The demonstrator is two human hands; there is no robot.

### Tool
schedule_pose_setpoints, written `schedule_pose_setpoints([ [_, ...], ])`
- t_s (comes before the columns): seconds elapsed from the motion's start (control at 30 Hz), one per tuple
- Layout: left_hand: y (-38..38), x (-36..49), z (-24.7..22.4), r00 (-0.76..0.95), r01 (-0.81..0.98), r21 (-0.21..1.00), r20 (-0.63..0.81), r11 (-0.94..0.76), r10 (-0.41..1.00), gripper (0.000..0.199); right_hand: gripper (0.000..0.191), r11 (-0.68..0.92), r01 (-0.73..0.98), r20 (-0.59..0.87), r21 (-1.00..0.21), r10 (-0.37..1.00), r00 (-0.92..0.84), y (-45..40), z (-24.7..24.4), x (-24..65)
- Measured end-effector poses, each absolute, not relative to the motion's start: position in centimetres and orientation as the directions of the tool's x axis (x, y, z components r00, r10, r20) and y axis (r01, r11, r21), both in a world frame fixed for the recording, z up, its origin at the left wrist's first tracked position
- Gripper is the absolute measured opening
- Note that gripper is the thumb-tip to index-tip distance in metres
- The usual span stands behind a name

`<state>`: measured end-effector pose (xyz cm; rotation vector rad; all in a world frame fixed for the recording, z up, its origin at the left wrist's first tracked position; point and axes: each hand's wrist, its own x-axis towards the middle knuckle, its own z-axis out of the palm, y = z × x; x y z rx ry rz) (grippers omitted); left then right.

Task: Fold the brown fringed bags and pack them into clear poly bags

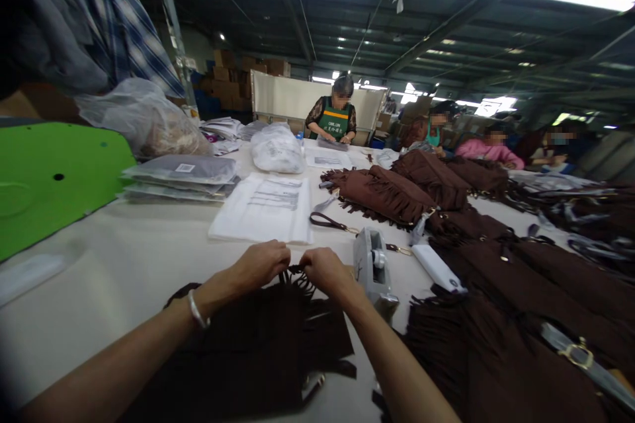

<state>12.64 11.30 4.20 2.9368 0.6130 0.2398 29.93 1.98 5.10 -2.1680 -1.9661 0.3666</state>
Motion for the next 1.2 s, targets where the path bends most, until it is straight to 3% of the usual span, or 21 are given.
schedule_pose_setpoints([
  [0.17, 5.8, 8.2, 4.6, 0.934, 0.272, 0.144, 0.199, -0.951, 0.297, 0.008, 0.029, 0.105, 0.91, 0.066, -0.401, 0.994, -0.085, -4.7, 4.9, 27.4],
  [0.37, 1.3, 4.6, 1.5, 0.969, 0.214, 0.029, 0.125, -0.977, 0.215, 0.008, 0.019, 0.336, 0.798, 0.143, -0.501, 0.941, -0.306, -9.9, 1.8, 24.8],
  [0.47, 0.7, 4.1, 2.0, 0.954, 0.254, 0.063, 0.145, -0.965, 0.261, 0.007, 0.018, 0.125, 0.828, 0.091, -0.547, 0.992, -0.09, -10.3, 2.8, 26.5],
  [0.57, 0.7, 4.7, 3.0, 0.92, 0.302, 0.125, 0.222, -0.945, 0.323, 0.013, 0.016, -0.229, 0.867, -0.019, -0.443, 0.969, 0.247, -9.5, 3.6, 29.5],
  [0.7, 0.8, 6.3, 1.1, 0.945, 0.225, 0.163, 0.205, -0.961, 0.256, 0.066, 0.03, -0.437, 0.849, -0.121, -0.298, 0.899, 0.42, -7.9, 1.9, 31.7],
  [0.77, 0.7, 6.9, -0.7, 0.96, 0.205, 0.181, 0.152, -0.962, 0.233, 0.072, 0.032, -0.472, 0.839, -0.137, -0.271, 0.881, 0.452, -7.3, 0.5, 31.6],
  [0.87, 0.5, 7.6, -1.9, 0.946, 0.226, 0.18, 0.192, -0.957, 0.26, 0.056, 0.02, -0.494, 0.821, -0.151, -0.285, 0.869, 0.471, -6.7, -0.8, 31.2],
  [1.0, 0.5, 8.6, -0.5, 0.941, 0.23, 0.211, 0.201, -0.95, 0.273, 0.01, 0.013, -0.49, 0.794, -0.144, -0.36, 0.87, 0.472, -6.7, -0.9, 31.0],
  [1.2, 1.1, 10.1, 0.6, 0.861, 0.33, 0.428, 0.231, -0.842, 0.454, 0.013, 0.013, -0.396, 0.742, -0.033, -0.541, 0.891, 0.452, -8.4, -0.3, 30.9],
])
